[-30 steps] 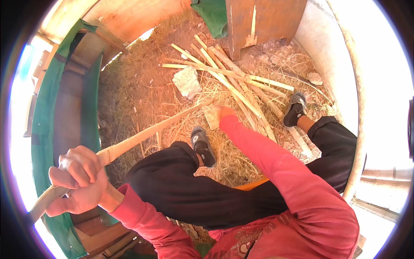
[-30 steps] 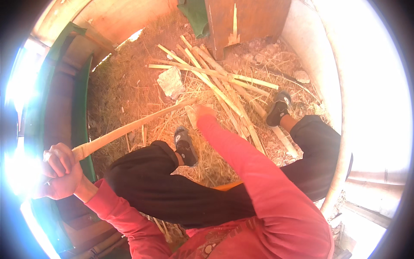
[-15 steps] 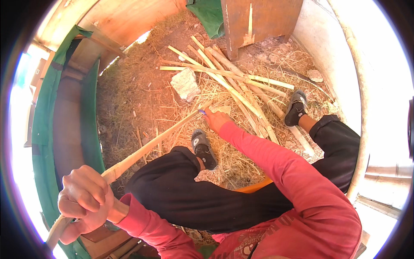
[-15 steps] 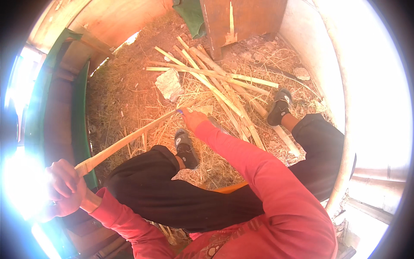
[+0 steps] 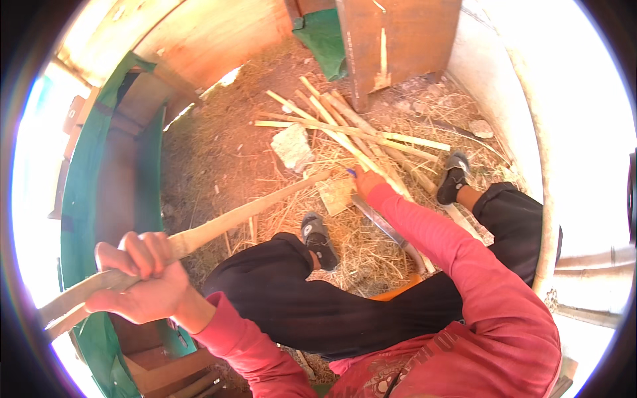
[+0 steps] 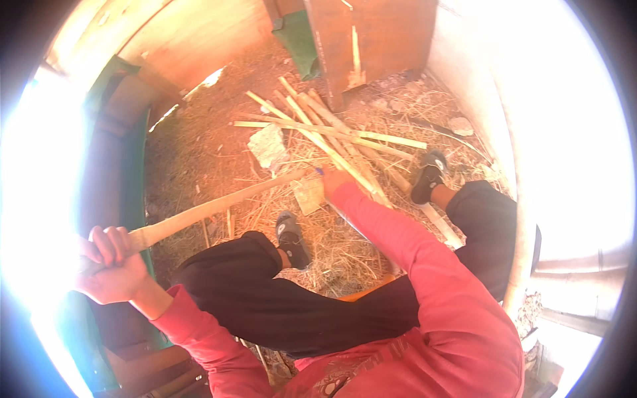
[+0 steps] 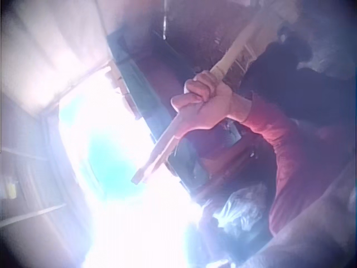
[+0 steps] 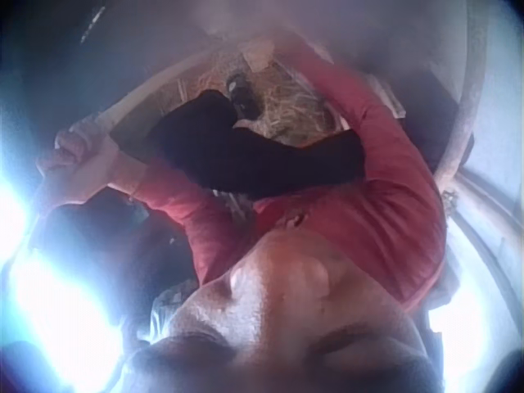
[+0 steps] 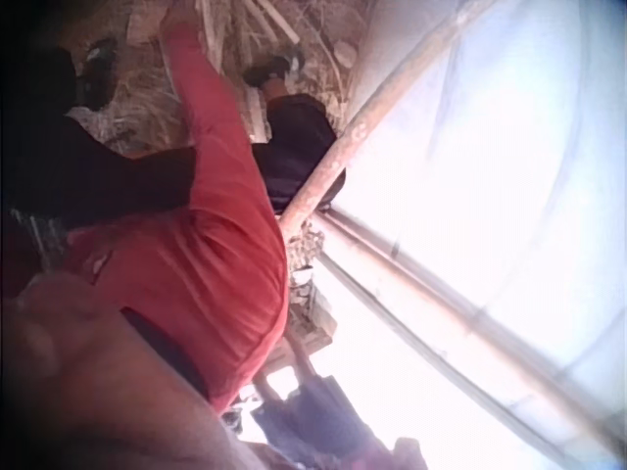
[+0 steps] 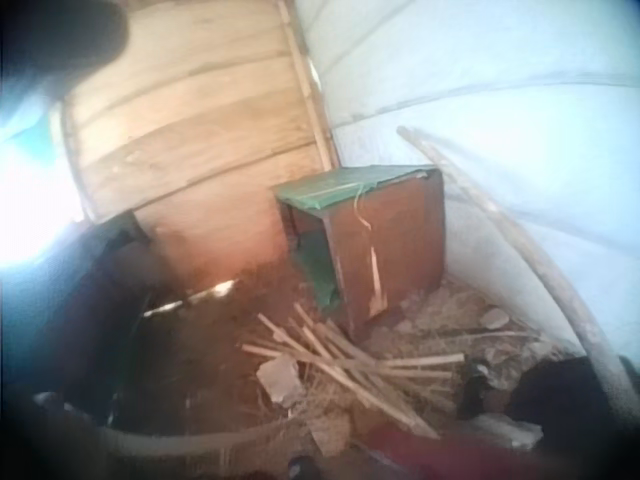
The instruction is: The person sits on the ground and uses a knife to shave the bark off a long wooden stick. They rotate the stick to remove the outer layer and then use a hand saw to cut the stick.
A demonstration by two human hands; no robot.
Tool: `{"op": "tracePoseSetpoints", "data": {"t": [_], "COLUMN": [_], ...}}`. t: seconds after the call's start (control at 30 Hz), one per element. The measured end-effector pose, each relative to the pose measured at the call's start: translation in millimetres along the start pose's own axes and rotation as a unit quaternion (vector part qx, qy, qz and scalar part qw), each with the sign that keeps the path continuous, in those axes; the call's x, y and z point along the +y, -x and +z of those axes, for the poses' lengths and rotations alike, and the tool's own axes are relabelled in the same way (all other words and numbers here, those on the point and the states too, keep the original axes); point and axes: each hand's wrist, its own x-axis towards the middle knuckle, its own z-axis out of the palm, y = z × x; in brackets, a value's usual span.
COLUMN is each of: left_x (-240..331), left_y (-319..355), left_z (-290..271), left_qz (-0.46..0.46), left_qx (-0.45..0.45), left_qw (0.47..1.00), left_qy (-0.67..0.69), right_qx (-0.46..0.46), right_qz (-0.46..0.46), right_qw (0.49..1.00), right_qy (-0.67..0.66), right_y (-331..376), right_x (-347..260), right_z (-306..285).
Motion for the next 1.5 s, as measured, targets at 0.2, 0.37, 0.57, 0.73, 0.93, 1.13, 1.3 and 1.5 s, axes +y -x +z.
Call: {"op": "tracePoseSetpoints", "data": {"t": [0.2,0.37,0.57,0.73,0.93,1.13,1.3,1.5], "left_x": [10,-23,-31,-28,-27,-29,-30,-23], "left_y": [-25,-42,-42,-41,-37,-34,-30,-28], "left_z": [1,15,13,3,4,-2,-7,-9], "left_qz": [-0.019,-0.034,-0.021,-0.016,-0.014,-0.025,0.017,-0.001], "left_qx": [-0.178,-0.301,-0.343,-0.323,-0.296,-0.196,-0.189,-0.207], "left_qw": [0.982,0.945,0.928,0.936,0.947,0.976,0.979,0.975], "left_qy": [0.054,0.122,0.14,0.138,0.122,0.092,0.071,0.086], "right_qx": [-0.05,-0.014,0.03,-0.004,-0.023,-0.071,-0.04,-0.022], "right_qz": [-0.009,-0.077,-0.065,-0.093,-0.063,-0.035,-0.041,-0.033], "right_qw": [0.934,0.928,0.984,0.982,0.997,0.946,0.996,0.985], "right_qy": [-0.353,-0.363,-0.162,-0.162,-0.03,0.316,-0.072,-0.166], "right_y": [55,57,46,39,26,-15,-3,31], "right_x": [-89,-128,-118,-120,-104,-48,-33,-93], "right_z": [-87,-86,-58,-54,-27,-10,-36,-26]}}
